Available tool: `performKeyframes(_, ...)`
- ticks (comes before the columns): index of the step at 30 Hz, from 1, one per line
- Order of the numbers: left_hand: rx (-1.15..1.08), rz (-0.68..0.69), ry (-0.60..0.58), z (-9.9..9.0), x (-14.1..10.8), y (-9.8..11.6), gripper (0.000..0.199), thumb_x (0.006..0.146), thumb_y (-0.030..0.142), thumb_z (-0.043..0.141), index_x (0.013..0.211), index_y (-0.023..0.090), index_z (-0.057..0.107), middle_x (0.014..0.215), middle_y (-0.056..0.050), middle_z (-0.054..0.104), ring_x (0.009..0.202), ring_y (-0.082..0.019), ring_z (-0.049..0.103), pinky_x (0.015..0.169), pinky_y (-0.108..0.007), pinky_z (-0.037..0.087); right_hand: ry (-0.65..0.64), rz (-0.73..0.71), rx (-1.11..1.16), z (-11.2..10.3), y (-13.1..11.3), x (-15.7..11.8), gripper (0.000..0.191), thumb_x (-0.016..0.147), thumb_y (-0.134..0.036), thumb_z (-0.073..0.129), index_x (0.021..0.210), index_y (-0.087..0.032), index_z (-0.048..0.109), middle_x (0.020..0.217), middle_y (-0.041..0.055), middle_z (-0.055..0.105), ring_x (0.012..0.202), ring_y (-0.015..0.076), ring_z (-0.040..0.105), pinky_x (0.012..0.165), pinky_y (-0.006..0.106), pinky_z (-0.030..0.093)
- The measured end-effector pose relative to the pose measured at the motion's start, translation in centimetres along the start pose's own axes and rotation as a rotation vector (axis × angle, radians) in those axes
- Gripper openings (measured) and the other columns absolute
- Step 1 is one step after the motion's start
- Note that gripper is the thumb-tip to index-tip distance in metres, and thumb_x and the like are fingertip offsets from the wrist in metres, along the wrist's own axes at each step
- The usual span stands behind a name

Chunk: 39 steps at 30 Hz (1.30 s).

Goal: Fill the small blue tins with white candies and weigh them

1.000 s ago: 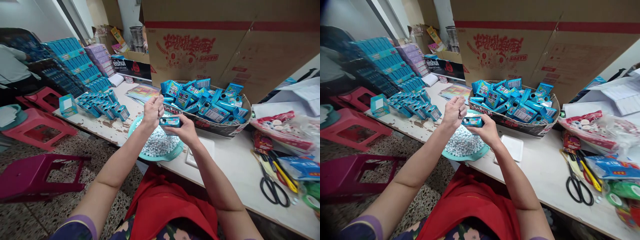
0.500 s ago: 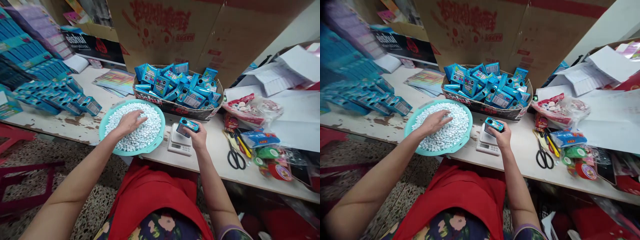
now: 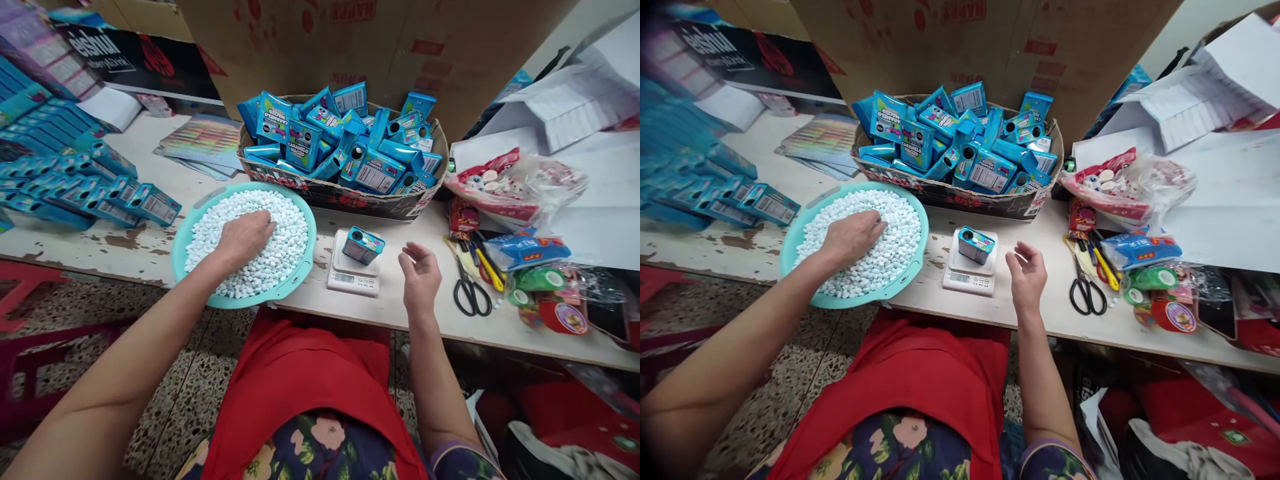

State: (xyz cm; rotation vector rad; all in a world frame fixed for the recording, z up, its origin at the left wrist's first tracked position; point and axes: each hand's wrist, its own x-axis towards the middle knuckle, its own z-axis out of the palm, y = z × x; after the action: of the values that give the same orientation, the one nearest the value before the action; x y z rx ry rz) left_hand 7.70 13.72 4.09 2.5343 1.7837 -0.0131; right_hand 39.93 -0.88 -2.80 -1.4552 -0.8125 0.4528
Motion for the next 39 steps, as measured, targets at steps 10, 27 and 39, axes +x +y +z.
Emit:
performKeyframes(10,-1.510,-0.360,0.272,-1.6,1.7,-3.2,0.036,0.075,0.057,0.064,0.070,0.024,0.053,0.053,0.000,0.047,0.045,-0.011,0.034,0.042,-0.024,0.018,0.190,0.041,-0.277,-5.9,3.1,-5.6,0.032,0.077,-0.040,0.071,0.100,-0.018,0.066,0.100,0.0077,0.064,0.093,0.0201,0.063,0.092,0.047,0.052)
performKeyframes(27,-2.125,-0.706,0.031,-3.7,4.2,4.8,0.048,0.090,0.056,0.048,0.063,0.017,0.041,0.042,0.008,0.030,0.032,-0.001,0.018,0.029,-0.013,0.007,-0.039,-0.080,-0.257,-1.1,1.7,-3.0,0.038,0.077,-0.039,0.072,0.110,-0.021,0.062,0.107,0.0079,0.064,0.100,0.0225,0.063,0.090,0.045,0.053)
performKeyframes(39,-1.993,-0.185,0.142,-1.1,5.1,18.0,0.053,0.072,0.065,0.068,0.063,0.018,0.045,0.049,0.008,0.037,0.037,-0.003,0.037,0.035,-0.017,0.026,-0.354,-0.278,-0.352,5.7,-3.9,0.2,0.038,0.076,-0.040,0.074,0.110,-0.026,0.064,0.106,0.0052,0.070,0.098,0.0235,0.065,0.088,0.037,0.051)
